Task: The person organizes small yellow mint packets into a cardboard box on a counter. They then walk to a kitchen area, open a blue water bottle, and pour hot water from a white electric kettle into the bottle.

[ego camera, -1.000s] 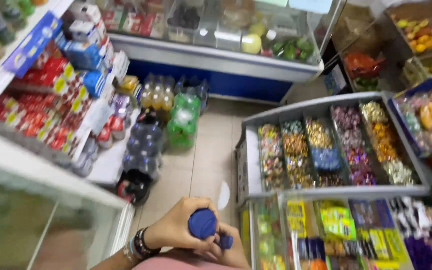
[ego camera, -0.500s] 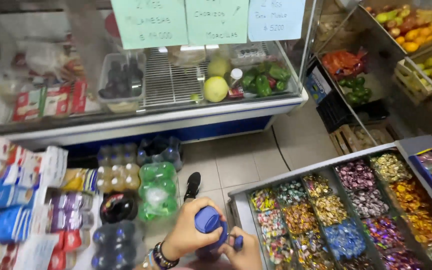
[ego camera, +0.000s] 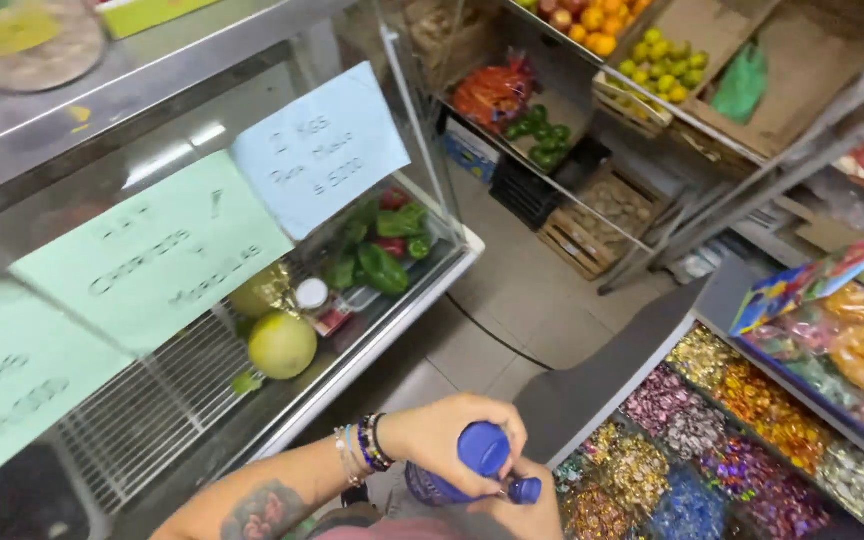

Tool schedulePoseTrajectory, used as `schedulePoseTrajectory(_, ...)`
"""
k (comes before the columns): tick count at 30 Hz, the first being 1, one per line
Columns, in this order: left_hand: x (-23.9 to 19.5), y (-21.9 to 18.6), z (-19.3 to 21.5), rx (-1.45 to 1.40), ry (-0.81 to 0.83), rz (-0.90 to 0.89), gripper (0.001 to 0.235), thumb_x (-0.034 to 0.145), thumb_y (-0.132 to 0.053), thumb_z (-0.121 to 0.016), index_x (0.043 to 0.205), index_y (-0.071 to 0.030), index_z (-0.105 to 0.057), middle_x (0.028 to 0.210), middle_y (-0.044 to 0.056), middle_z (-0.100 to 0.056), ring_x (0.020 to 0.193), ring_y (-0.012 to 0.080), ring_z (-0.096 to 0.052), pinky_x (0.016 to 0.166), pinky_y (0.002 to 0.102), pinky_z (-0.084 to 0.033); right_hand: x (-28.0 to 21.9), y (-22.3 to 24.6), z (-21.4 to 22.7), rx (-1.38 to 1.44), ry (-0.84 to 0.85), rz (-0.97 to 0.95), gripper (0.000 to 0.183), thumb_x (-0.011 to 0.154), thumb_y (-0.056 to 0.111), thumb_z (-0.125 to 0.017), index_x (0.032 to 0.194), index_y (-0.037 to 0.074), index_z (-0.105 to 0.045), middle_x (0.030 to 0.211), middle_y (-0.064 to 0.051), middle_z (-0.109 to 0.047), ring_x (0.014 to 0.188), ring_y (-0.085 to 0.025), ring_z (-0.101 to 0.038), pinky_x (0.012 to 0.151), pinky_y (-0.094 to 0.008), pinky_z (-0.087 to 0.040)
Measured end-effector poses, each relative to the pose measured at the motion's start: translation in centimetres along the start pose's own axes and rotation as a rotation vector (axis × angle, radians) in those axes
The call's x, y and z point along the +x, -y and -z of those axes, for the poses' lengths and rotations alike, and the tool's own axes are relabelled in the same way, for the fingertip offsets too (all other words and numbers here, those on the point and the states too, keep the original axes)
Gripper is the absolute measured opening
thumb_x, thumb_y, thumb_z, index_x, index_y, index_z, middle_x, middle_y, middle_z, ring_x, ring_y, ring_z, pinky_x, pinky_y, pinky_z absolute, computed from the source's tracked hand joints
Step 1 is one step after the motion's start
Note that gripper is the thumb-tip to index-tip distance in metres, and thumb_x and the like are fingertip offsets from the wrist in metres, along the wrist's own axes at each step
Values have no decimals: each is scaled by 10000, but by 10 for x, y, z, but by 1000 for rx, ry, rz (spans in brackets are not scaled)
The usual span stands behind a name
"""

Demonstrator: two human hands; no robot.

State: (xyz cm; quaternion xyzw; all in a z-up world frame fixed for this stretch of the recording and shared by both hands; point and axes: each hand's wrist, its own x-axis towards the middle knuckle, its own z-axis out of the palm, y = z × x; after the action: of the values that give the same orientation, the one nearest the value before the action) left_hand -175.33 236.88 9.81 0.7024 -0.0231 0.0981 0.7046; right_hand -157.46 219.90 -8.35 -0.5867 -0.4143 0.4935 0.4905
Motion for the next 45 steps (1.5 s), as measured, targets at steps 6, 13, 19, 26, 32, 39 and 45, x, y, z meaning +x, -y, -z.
schedulePoseTrajectory(6,107,37,73,-23,-61,-81,423,712,-71,-753,1036,-164,-497,912,-60,-689,816,69,-644,839,247,-517,81,-75,74,135,-473,-222,731,341,109,-1073,1016,-70,-856,889,-150,-844,976,-227,-739,838,-368,-591)
schedulePoseTrajectory(13,286,76,185,78,-21,-98,596,691,-185,-832,1028,-187,-340,887,-119,-688,772,48,-625,993,286,-425,226,-185,275,201,-269,-135,188,655,-70,-871,754,0,-727,693,-116,-693,681,-179,-633,664,-303,-475)
schedulePoseTrajectory(19,420,65,321,132,-193,-220,556,688,-136,-797,1012,-179,-347,923,-100,-682,799,70,-607,887,289,-436,429,8,330,107,-248,70,550,511,-57,-1042,645,84,-528,603,-16,-535,566,-95,-484,540,-249,-388)
schedulePoseTrajectory(26,484,31,489,-114,-261,-298,534,896,-290,-768,1197,-102,-369,973,104,-680,880,142,-635,816,275,-541,582,230,322,25,-139,158,626,546,86,-953,613,180,-337,609,85,-338,601,-44,-322,549,-247,-248)
schedulePoseTrajectory(32,490,50,632,-284,-30,-408,744,995,-651,-643,1410,-56,-480,1277,168,-646,1216,252,-644,1044,403,-564,736,222,337,214,87,126,390,542,104,-973,768,42,-661,711,18,-624,676,-90,-583,577,-280,-498)
schedulePoseTrajectory(39,463,80,723,38,-594,-211,261,727,-108,-773,942,-151,-632,898,-32,-723,856,84,-686,842,264,-582,899,203,303,166,374,85,661,546,-28,-951,669,170,-333,660,77,-353,646,-54,-398,615,-231,-372)
schedulePoseTrajectory(45,403,78,773,212,-1009,-123,255,641,-119,-761,851,-199,-641,809,-102,-699,751,21,-648,746,192,-546,987,226,221,14,623,19,440,589,101,-969,952,-30,-757,837,-50,-750,818,-121,-659,727,-260,-532)
